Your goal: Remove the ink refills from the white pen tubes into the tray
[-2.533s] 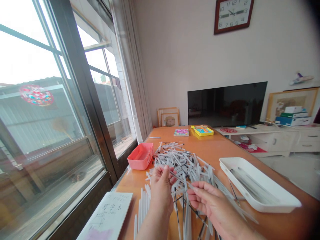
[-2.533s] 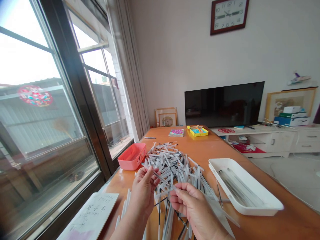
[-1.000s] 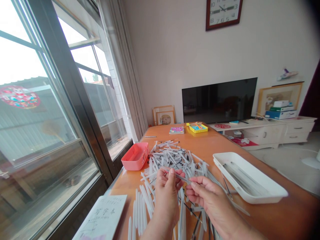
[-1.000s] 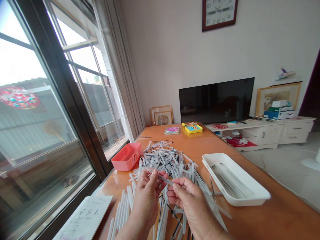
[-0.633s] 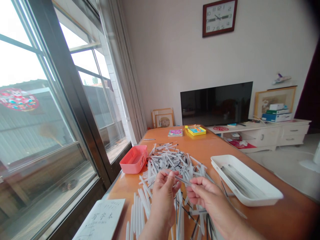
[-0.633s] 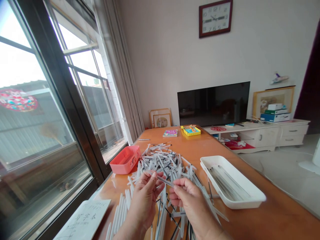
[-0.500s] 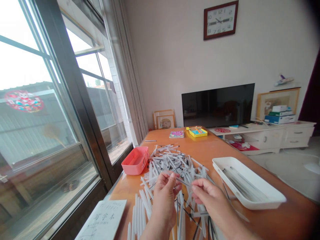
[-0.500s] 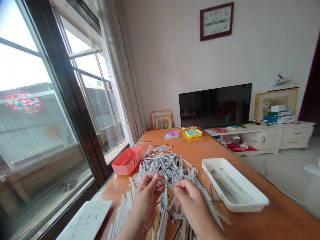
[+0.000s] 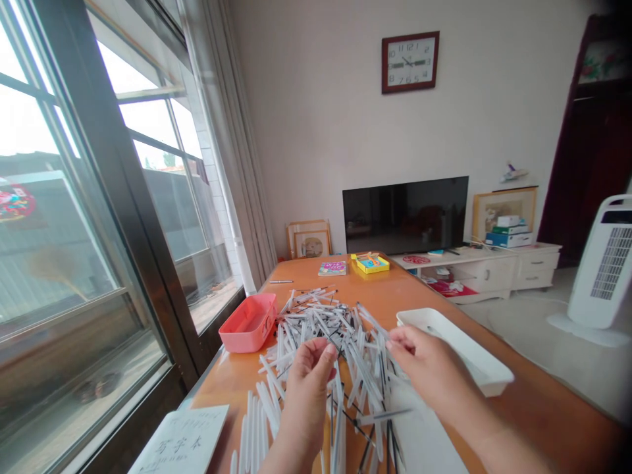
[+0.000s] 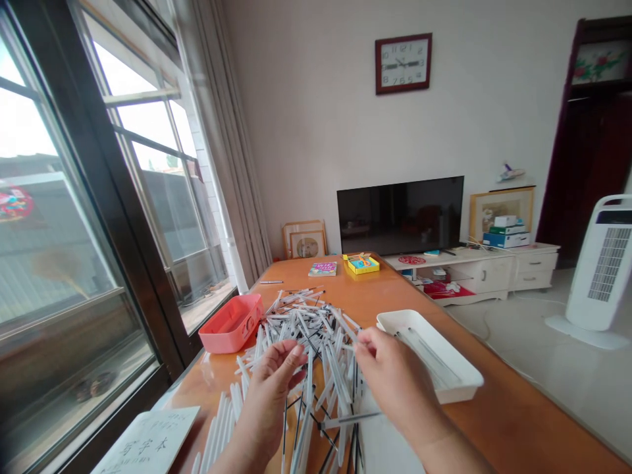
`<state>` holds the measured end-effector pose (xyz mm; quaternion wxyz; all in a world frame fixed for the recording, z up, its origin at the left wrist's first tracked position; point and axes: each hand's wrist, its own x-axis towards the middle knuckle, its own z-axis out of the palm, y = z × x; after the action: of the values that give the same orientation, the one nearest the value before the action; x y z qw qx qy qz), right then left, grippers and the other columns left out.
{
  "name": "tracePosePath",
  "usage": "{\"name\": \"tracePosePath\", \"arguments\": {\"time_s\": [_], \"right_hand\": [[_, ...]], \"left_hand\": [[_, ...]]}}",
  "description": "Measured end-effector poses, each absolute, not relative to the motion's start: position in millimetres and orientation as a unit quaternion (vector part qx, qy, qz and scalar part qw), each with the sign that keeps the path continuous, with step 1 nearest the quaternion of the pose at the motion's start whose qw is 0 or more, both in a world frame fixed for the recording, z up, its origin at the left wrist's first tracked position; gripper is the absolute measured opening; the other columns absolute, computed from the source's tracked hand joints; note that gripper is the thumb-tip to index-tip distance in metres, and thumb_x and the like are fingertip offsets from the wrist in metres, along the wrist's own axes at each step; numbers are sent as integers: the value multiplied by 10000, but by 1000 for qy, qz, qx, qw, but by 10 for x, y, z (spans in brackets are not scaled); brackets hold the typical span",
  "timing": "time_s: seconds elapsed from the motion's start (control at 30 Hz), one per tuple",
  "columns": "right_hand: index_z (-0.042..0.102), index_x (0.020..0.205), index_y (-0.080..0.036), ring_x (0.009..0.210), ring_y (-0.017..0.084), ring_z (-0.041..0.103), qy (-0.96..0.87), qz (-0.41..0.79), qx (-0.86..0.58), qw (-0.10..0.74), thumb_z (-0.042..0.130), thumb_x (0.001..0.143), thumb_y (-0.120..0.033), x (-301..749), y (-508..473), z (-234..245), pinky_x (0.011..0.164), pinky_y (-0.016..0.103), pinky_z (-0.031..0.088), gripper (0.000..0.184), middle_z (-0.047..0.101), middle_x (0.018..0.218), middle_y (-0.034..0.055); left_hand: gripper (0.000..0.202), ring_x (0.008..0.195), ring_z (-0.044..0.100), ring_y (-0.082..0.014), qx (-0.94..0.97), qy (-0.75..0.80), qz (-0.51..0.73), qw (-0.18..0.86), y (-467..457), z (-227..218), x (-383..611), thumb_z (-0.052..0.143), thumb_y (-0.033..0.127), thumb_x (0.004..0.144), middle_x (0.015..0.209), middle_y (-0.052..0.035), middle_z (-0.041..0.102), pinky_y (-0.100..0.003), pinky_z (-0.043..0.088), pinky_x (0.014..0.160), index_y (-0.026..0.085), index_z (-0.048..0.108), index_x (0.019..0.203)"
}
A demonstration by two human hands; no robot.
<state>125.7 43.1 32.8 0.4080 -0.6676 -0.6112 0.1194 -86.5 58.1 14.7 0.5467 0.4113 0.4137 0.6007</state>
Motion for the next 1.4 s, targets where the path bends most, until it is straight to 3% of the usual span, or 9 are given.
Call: {"name": "tracePosePath", "arguments": {"time_s": [0.17, 0.27, 0.4, 0.7, 0.9, 0.97, 1.07, 1.2, 1.4], "right_hand": [[738, 855, -292, 725, 232, 667, -567, 27, -799, 197, 465, 882, -421, 2039, 691, 381, 609, 315, 360, 304, 772, 889, 61], [766, 840, -242, 834, 333, 684, -531, 6, -836, 142, 541, 808, -369, 2337, 823, 288, 688, 396, 395, 260, 765, 954, 162], [787, 881, -212, 1052, 413, 632, -512, -13, -852, 106, 575, 738, -264, 2475, 923, 105, 812, 511, 398, 261, 744, 1058, 208], [774, 842, -230, 1041, 418, 611, -535, -15, -839, 96, 536, 805, -341, 2495, 911, 92, 792, 499, 377, 265, 737, 1040, 185], [700, 750, -275, 826, 267, 621, -598, -44, -777, 192, 482, 860, -374, 1986, 763, 346, 605, 330, 299, 263, 733, 906, 65], [650, 681, -259, 765, 228, 605, -637, -45, -739, 215, 489, 859, -356, 1676, 701, 381, 584, 310, 275, 259, 707, 781, 41], [651, 709, -256, 721, 179, 606, -692, 11, -683, 233, 500, 858, -312, 1186, 648, 350, 583, 282, 278, 219, 719, 785, 6], [684, 736, -264, 737, 198, 663, -718, 39, -674, 170, 479, 897, -381, 649, 678, 210, 579, 282, 284, 286, 752, 779, 18], [739, 756, -241, 798, 298, 718, -720, 28, -680, 136, 533, 856, -469, 259, 808, 46, 611, 321, 346, 323, 781, 820, 109]], "left_hand": [[402, 846, 641, -168, 375, 437, 624, 528, 636, 160, -936, 810, 495, 722, 938, -42, 681, -281, 470, 758, 196, 645, 933], [433, 822, 642, -165, 363, 436, 635, 524, 647, 157, -949, 829, 509, 684, 930, -43, 688, -279, 469, 734, 190, 655, 920], [489, 824, 649, -176, 364, 437, 634, 524, 680, 120, -973, 846, 535, 644, 927, -46, 691, -287, 470, 722, 180, 664, 928], [418, 830, 640, -156, 360, 458, 637, 505, 705, 123, -1017, 777, 527, 741, 960, -54, 698, -278, 463, 734, 185, 639, 937], [417, 849, 637, -165, 335, 462, 648, 504, 739, 115, -1088, 788, 509, 728, 983, -66, 693, -289, 460, 739, 189, 626, 941], [412, 843, 637, -166, 327, 461, 651, 507, 749, 114, -1105, 778, 509, 736, 987, -72, 694, -291, 456, 732, 188, 620, 940], [392, 834, 636, -165, 319, 462, 652, 509, 760, 110, -1119, 759, 497, 755, 996, -80, 696, -293, 451, 724, 187, 612, 944], [356, 829, 627, -155, 306, 467, 654, 510, 779, 95, -1129, 751, 454, 765, 1017, -82, 699, -288, 451, 720, 187, 614, 957], [317, 824, 620, -145, 292, 463, 659, 515, 790, 87, -1142, 728, 417, 791, 1019, -83, 692, -270, 444, 698, 181, 605, 964]]}}
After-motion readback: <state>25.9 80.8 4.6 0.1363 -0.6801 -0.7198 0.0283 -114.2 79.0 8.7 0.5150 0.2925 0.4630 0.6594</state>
